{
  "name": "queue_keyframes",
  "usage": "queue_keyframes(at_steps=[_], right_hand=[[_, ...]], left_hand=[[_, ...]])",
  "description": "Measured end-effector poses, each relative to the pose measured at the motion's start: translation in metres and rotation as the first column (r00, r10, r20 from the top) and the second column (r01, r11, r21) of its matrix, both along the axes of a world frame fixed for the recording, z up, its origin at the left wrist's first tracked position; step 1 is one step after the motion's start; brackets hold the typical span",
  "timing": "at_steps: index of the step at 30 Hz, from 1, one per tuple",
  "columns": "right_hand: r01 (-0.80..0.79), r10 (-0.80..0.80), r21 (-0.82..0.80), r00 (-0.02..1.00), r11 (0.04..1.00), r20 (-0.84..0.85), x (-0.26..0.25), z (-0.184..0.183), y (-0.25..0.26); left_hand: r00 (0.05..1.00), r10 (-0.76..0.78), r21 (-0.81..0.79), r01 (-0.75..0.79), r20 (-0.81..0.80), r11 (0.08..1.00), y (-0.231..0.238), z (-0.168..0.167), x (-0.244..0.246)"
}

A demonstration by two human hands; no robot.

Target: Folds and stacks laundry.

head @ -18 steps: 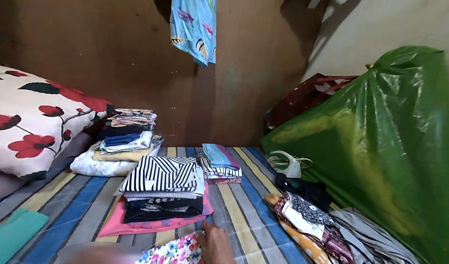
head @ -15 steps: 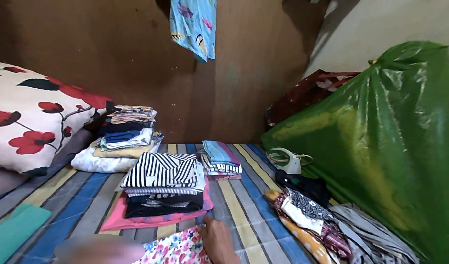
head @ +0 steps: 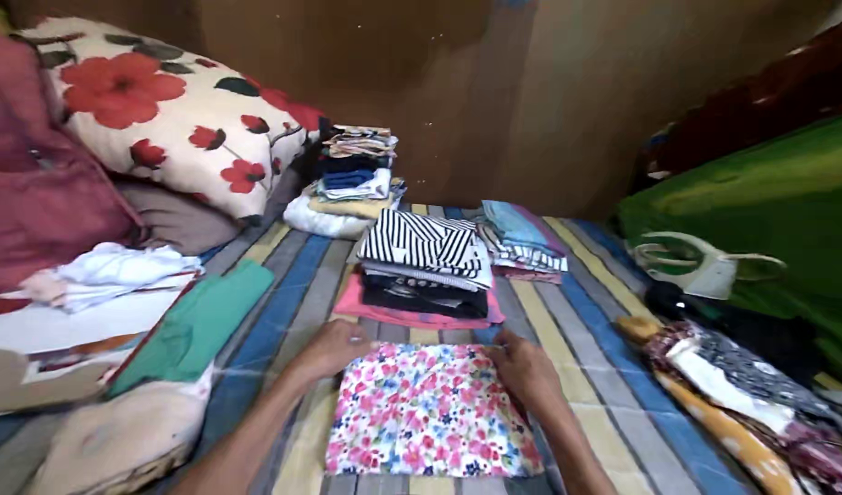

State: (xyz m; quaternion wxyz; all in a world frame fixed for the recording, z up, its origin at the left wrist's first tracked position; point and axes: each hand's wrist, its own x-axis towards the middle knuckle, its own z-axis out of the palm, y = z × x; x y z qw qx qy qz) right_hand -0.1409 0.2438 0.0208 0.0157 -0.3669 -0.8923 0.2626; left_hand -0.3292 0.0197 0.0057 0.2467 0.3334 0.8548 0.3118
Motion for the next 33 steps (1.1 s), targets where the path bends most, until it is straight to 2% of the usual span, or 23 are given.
queue_keyframes(at_steps=[5, 10, 12, 14, 16, 18, 20, 23, 25, 27, 29, 31, 33], right_hand=[[-0.014, 0.014, 0.019, 1.000, 1.000, 0.023, 0.003, -0.003, 0.009], [-0.007, -0.004, 0.145, 0.997, 0.989, 0.074, 0.004, -0.005, -0.001], [-0.005, 0.025, 0.282, 0.997, 0.959, -0.067, 0.006, -0.008, -0.005], [-0.040, 0.145, 0.383, 0.957, 0.923, -0.250, 0.008, -0.009, -0.008], [-0.172, 0.277, 0.330, 0.912, 0.928, -0.303, 0.006, -0.008, -0.018], [-0.317, 0.327, 0.119, 0.942, 0.941, -0.079, 0.005, -0.007, -0.029], [-0.297, 0.293, 0.059, 0.954, 0.953, 0.065, 0.003, -0.021, -0.029], [-0.204, 0.197, 0.067, 0.976, 0.977, 0.094, 0.002, -0.029, -0.024], [-0.190, 0.184, 0.066, 0.979, 0.980, 0.085, 0.001, -0.028, -0.023], [-0.180, 0.175, 0.093, 0.983, 0.979, 0.059, 0.000, -0.032, -0.025], [-0.176, 0.169, 0.099, 0.983, 0.979, 0.073, -0.001, -0.032, -0.027], [-0.179, 0.173, 0.109, 0.983, 0.978, 0.063, 0.000, -0.033, -0.028], [-0.182, 0.189, 0.163, 0.982, 0.970, -0.027, 0.005, -0.042, -0.028]], left_hand=[[0.997, 0.060, 0.035, -0.058, -0.049, 0.998, 0.005, -0.003, -0.001], [0.976, 0.070, -0.105, -0.093, -0.206, 0.990, 0.015, -0.003, 0.001], [0.969, 0.073, -0.152, -0.111, -0.237, 0.982, 0.014, 0.001, 0.004], [0.968, 0.071, -0.148, -0.109, -0.239, 0.983, 0.015, 0.005, 0.006], [0.968, 0.073, -0.116, -0.103, -0.242, 0.988, 0.014, 0.002, 0.003], [0.965, 0.074, -0.101, -0.103, -0.251, 0.990, 0.012, -0.004, -0.003], [0.965, 0.065, -0.108, -0.095, -0.254, 0.990, 0.009, -0.011, -0.010], [0.952, 0.055, -0.128, -0.097, -0.300, 0.987, 0.006, -0.014, -0.012], [0.898, 0.051, -0.127, -0.118, -0.438, 0.985, 0.007, -0.005, 0.003], [0.839, 0.039, -0.054, -0.081, -0.543, 0.995, 0.011, 0.001, 0.025], [0.889, -0.042, 0.005, 0.050, -0.456, 0.999, 0.029, 0.009, 0.054], [0.957, -0.152, 0.081, 0.176, -0.248, 0.981, 0.057, 0.016, 0.088], [0.952, -0.260, 0.116, 0.279, -0.159, 0.953, 0.083, 0.010, 0.116]])
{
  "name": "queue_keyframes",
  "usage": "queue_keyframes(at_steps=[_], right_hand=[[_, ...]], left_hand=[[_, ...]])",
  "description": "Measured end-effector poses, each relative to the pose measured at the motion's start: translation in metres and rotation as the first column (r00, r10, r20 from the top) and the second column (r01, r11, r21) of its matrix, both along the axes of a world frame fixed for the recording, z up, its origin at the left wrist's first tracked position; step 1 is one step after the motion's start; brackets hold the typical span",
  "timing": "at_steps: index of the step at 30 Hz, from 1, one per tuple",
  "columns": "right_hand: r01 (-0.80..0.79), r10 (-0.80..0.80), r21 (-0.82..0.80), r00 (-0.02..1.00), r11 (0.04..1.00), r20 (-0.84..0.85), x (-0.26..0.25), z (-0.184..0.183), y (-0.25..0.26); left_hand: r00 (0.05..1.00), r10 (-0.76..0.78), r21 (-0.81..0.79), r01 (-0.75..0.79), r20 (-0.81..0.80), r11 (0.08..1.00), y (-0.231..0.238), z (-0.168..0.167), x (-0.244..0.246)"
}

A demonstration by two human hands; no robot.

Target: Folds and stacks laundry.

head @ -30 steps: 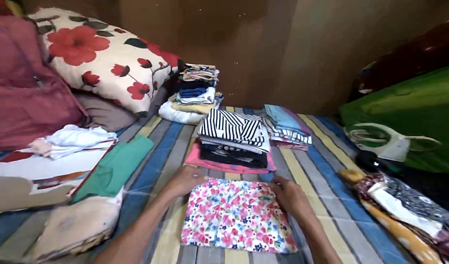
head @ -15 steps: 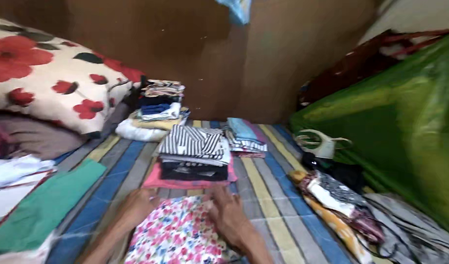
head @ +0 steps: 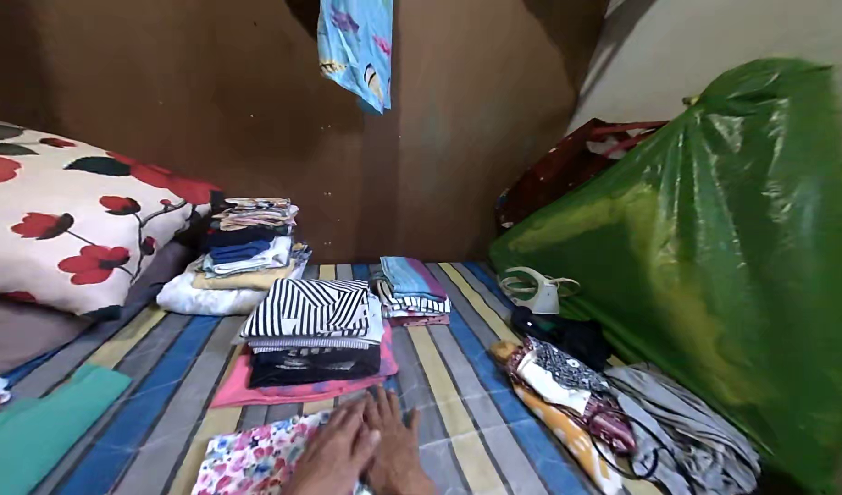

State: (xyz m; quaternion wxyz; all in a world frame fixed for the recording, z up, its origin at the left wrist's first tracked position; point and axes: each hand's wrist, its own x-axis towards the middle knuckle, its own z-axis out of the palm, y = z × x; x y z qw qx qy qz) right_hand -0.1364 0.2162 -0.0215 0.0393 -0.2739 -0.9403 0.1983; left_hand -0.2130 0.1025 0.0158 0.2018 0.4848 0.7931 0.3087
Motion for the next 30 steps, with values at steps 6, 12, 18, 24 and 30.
queue_keyframes(at_steps=[6, 12, 18, 24, 30], right_hand=[[0.001, 0.001, 0.037, 0.999, 0.999, -0.039, 0.002, -0.010, 0.003], [0.023, -0.020, -0.036, 0.996, 0.999, 0.082, -0.006, 0.005, 0.001], [0.007, -0.006, -0.010, 0.992, 1.000, 0.124, -0.004, 0.006, 0.000], [-0.004, 0.002, 0.017, 0.997, 1.000, 0.076, -0.005, 0.003, 0.005], [-0.093, 0.096, -0.067, 0.994, 0.993, 0.043, -0.006, 0.023, 0.023]], left_hand=[[0.996, 0.060, -0.124, -0.067, -0.058, 0.990, 0.037, -0.018, 0.023], [0.957, 0.071, -0.294, -0.156, -0.281, 0.943, -0.015, -0.032, -0.024], [0.946, 0.141, -0.365, -0.247, -0.293, 0.898, -0.064, -0.030, -0.062], [0.949, 0.174, -0.334, -0.259, -0.263, 0.906, -0.063, -0.029, -0.063], [0.946, 0.167, -0.185, -0.223, -0.279, 0.957, -0.066, -0.029, -0.095]])
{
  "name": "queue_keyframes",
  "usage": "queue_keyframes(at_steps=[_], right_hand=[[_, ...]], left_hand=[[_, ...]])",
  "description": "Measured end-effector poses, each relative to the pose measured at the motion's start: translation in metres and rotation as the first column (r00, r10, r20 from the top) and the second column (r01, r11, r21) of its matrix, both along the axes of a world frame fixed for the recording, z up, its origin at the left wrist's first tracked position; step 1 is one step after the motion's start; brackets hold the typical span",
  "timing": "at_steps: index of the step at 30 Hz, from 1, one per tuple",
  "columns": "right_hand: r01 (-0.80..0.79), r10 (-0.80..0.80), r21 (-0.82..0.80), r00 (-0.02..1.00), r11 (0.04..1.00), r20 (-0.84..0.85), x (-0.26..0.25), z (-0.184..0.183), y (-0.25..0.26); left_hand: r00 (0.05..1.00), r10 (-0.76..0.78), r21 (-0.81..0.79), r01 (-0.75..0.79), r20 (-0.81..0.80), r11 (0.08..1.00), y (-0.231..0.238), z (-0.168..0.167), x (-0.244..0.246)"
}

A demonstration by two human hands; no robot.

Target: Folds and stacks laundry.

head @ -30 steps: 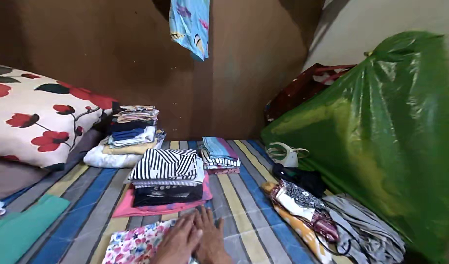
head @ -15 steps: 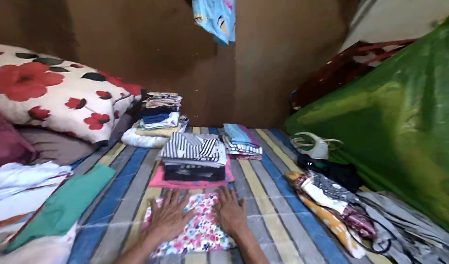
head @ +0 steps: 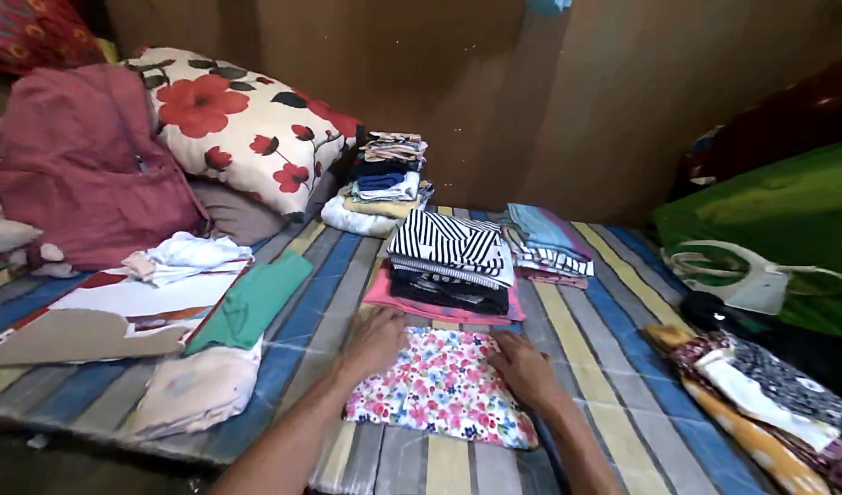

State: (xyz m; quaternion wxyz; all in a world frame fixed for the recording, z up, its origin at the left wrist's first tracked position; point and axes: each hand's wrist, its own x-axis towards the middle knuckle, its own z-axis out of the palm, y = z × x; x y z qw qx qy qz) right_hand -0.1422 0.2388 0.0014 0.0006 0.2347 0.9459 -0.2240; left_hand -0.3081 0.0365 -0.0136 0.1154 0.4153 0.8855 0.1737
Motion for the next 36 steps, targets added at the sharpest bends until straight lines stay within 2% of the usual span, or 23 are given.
queue_keyframes(at_steps=[2, 7, 9, 12, 14, 16, 18, 20, 21, 22, 23, 24, 25, 26, 27, 28, 29, 30, 31, 32, 33, 35, 36], right_hand=[[-0.022, 0.023, -0.022, 1.000, 1.000, 0.012, -0.004, 0.007, 0.006], [0.022, 0.002, -0.198, 0.993, 0.980, 0.119, -0.013, 0.014, 0.015], [0.030, 0.005, -0.260, 0.991, 0.965, 0.133, -0.011, 0.017, 0.015], [0.038, -0.026, -0.334, 0.999, 0.942, 0.041, -0.003, 0.020, 0.018], [0.009, -0.064, -0.357, 0.987, 0.934, -0.145, 0.007, 0.025, 0.016], [-0.048, -0.071, -0.242, 0.885, 0.969, -0.460, 0.019, 0.034, 0.010], [-0.088, 0.086, 0.038, 0.640, 0.995, -0.763, 0.024, 0.038, 0.006], [-0.077, 0.261, 0.255, 0.459, 0.964, -0.849, 0.027, 0.040, 0.005], [-0.085, 0.317, 0.312, 0.439, 0.946, -0.841, 0.030, 0.039, 0.006], [-0.117, 0.350, 0.336, 0.484, 0.934, -0.802, 0.036, 0.036, 0.006], [-0.188, 0.359, 0.310, 0.599, 0.932, -0.715, 0.044, 0.035, 0.005], [-0.283, 0.349, 0.203, 0.761, 0.937, -0.548, 0.054, 0.037, 0.003], [-0.339, 0.335, 0.035, 0.901, 0.940, -0.276, 0.060, 0.044, -0.001], [-0.327, 0.330, -0.110, 0.944, 0.938, 0.004, 0.060, 0.052, -0.004], [-0.288, 0.318, -0.182, 0.934, 0.940, 0.161, 0.057, 0.055, -0.006], [-0.256, 0.291, -0.190, 0.939, 0.948, 0.183, 0.056, 0.055, -0.008], [-0.235, 0.249, -0.141, 0.964, 0.962, 0.090, 0.056, 0.054, -0.010], [-0.202, 0.198, -0.043, 0.976, 0.978, -0.092, 0.055, 0.049, -0.013], [-0.148, 0.160, 0.062, 0.940, 0.987, -0.302, 0.049, 0.043, -0.018], [-0.099, 0.158, 0.146, 0.861, 0.984, -0.483, 0.038, 0.036, -0.023], [-0.084, 0.185, 0.194, 0.779, 0.977, -0.599, 0.025, 0.030, -0.025], [-0.138, 0.255, 0.224, 0.704, 0.965, -0.662, -0.002, 0.014, -0.025], [-0.161, 0.275, 0.234, 0.736, 0.959, -0.619, -0.012, 0.003, -0.022]], left_hand=[[1.000, -0.008, 0.028, 0.007, 0.029, 1.000, -0.001, 0.004, -0.007], [0.982, 0.078, -0.110, -0.060, 0.171, 0.992, -0.005, 0.020, -0.017], [0.974, 0.083, -0.117, -0.059, 0.210, 0.991, -0.007, 0.020, -0.021], [0.955, 0.044, 0.008, -0.048, 0.293, 0.999, -0.017, 0.026, -0.023], [0.940, 0.033, 0.180, -0.099, 0.339, 0.979, -0.024, 0.035, -0.021], [0.961, 0.021, 0.430, -0.142, 0.274, 0.891, -0.026, 0.043, -0.017], [0.991, 0.068, 0.686, -0.128, 0.115, 0.716, -0.025, 0.058, -0.007], [0.996, 0.076, 0.803, -0.011, -0.043, 0.595, -0.030, 0.066, 0.001], [0.994, 0.045, 0.808, 0.050, -0.095, 0.587, -0.035, 0.067, 0.003], [0.993, -0.003, 0.780, 0.092, -0.114, 0.618, -0.042, 0.066, 0.006], [0.993, -0.070, 0.706, 0.114, -0.091, 0.699, -0.051, 0.065, 0.007], [0.988, -0.152, 0.577, 0.136, -0.021, 0.805, -0.060, 0.064, 0.007], [0.973, -0.215, 0.401, 0.165, 0.083, 0.901, -0.068, 0.065, 0.006], [0.956, -0.235, 0.240, 0.190, 0.176, 0.952, -0.071, 0.064, 0.003], [0.949, -0.224, 0.149, 0.194, 0.220, 0.970, -0.071, 0.062, 0.000], [0.958, -0.196, 0.135, 0.170, 0.210, 0.976, -0.070, 0.061, -0.001], [0.975, -0.156, 0.186, 0.125, 0.160, 0.975, -0.068, 0.059, 0.000], [0.991, -0.109, 0.279, 0.082, 0.082, 0.957, -0.063, 0.055, 0.002], [0.998, -0.060, 0.386, 0.054, 0.005, 0.921, -0.055, 0.049, 0.006], [0.999, -0.024, 0.467, 0.040, -0.039, 0.883, -0.045, 0.043, 0.010], [0.998, -0.012, 0.522, 0.042, -0.060, 0.852, -0.034, 0.037, 0.015], [0.997, -0.051, 0.544, 0.079, -0.066, 0.835, -0.009, 0.026, 0.027], [0.994, -0.091, 0.532, 0.111, -0.064, 0.840, 0.002, 0.021, 0.033]])
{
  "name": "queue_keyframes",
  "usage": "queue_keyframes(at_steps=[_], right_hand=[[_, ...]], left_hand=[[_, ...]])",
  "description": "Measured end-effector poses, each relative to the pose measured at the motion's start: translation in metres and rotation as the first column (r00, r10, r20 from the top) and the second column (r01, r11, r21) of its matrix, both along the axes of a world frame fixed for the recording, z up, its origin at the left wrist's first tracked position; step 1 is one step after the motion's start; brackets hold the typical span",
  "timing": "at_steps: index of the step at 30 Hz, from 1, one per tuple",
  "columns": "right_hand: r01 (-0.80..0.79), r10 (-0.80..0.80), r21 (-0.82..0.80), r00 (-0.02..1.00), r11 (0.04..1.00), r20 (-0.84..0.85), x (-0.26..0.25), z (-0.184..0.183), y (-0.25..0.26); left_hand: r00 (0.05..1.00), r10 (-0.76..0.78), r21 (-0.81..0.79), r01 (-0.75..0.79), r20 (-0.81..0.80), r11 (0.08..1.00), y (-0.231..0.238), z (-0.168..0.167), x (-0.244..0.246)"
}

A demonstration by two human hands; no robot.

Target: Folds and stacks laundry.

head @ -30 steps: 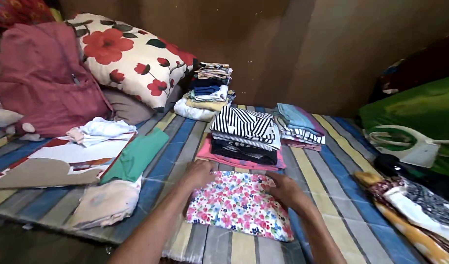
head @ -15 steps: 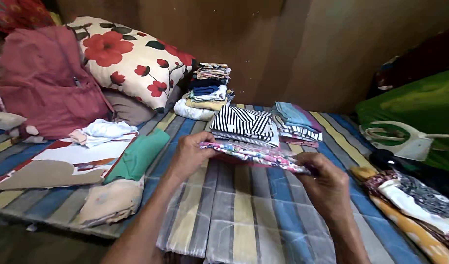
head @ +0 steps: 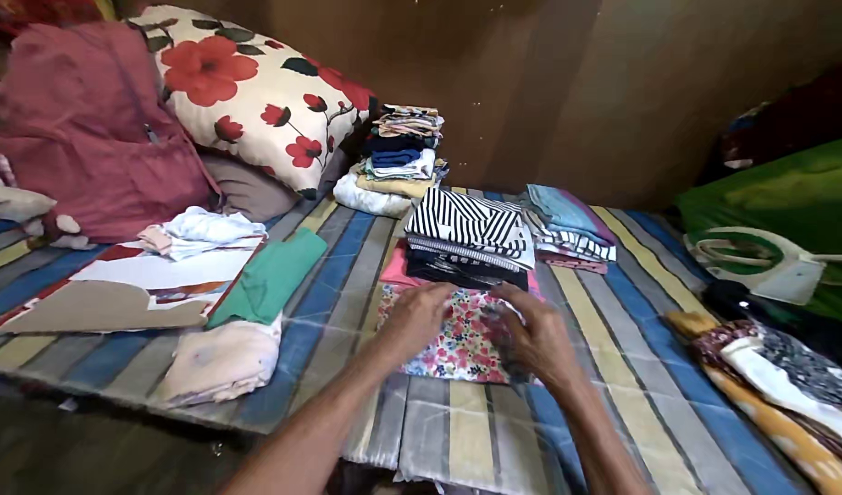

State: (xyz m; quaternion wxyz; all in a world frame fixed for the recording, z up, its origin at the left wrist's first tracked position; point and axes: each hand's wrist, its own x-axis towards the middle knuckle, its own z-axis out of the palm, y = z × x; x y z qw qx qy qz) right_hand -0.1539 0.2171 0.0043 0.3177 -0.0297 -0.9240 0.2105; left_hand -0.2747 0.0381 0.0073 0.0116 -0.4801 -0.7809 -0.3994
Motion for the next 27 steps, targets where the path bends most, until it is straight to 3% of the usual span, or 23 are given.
queue_keyframes(at_steps=[2, 4, 7, 9, 11, 13, 16, 19, 22, 27], right_hand=[[0.084, -0.097, 0.057, 0.951, 0.995, 0.293, -0.009, -0.020, 0.006], [0.160, -0.174, 0.078, 0.766, 0.984, 0.619, -0.008, -0.024, -0.002], [0.161, -0.123, 0.027, 0.626, 0.987, 0.770, 0.009, -0.008, -0.027], [0.185, -0.137, 0.020, 0.643, 0.982, 0.754, 0.018, -0.001, -0.036], [0.233, -0.214, 0.046, 0.771, 0.971, 0.600, 0.017, -0.011, -0.036], [0.250, -0.243, 0.056, 0.826, 0.967, 0.508, 0.012, -0.023, -0.030], [0.239, -0.237, 0.074, 0.779, 0.968, 0.580, 0.007, -0.030, -0.027], [0.219, -0.218, 0.069, 0.790, 0.973, 0.572, 0.010, -0.031, -0.026], [0.210, -0.240, 0.119, 0.796, 0.970, 0.555, 0.008, -0.035, -0.025], [0.273, -0.265, 0.091, 0.717, 0.958, 0.645, 0.008, -0.025, -0.018]], left_hand=[[0.997, -0.071, -0.046, 0.070, -0.033, 0.996, 0.019, -0.008, 0.007], [0.992, -0.096, -0.127, 0.084, -0.087, 0.988, 0.028, -0.018, 0.011], [0.989, -0.144, -0.358, 0.140, 0.015, 0.923, 0.026, -0.014, 0.021], [0.980, -0.177, -0.385, 0.197, 0.087, 0.902, 0.025, -0.008, 0.031], [0.970, -0.215, -0.329, 0.242, 0.117, 0.913, 0.027, -0.010, 0.042], [0.965, -0.231, -0.279, 0.257, 0.125, 0.925, 0.031, -0.014, 0.046], [0.964, -0.230, -0.229, 0.255, 0.130, 0.939, 0.040, -0.018, 0.048], [0.958, -0.234, -0.293, 0.275, 0.167, 0.916, 0.046, -0.019, 0.049], [0.982, -0.128, -0.406, 0.174, 0.137, 0.897, 0.043, -0.022, 0.039], [0.999, 0.022, -0.577, -0.001, 0.029, 0.816, 0.025, -0.025, 0.006]])
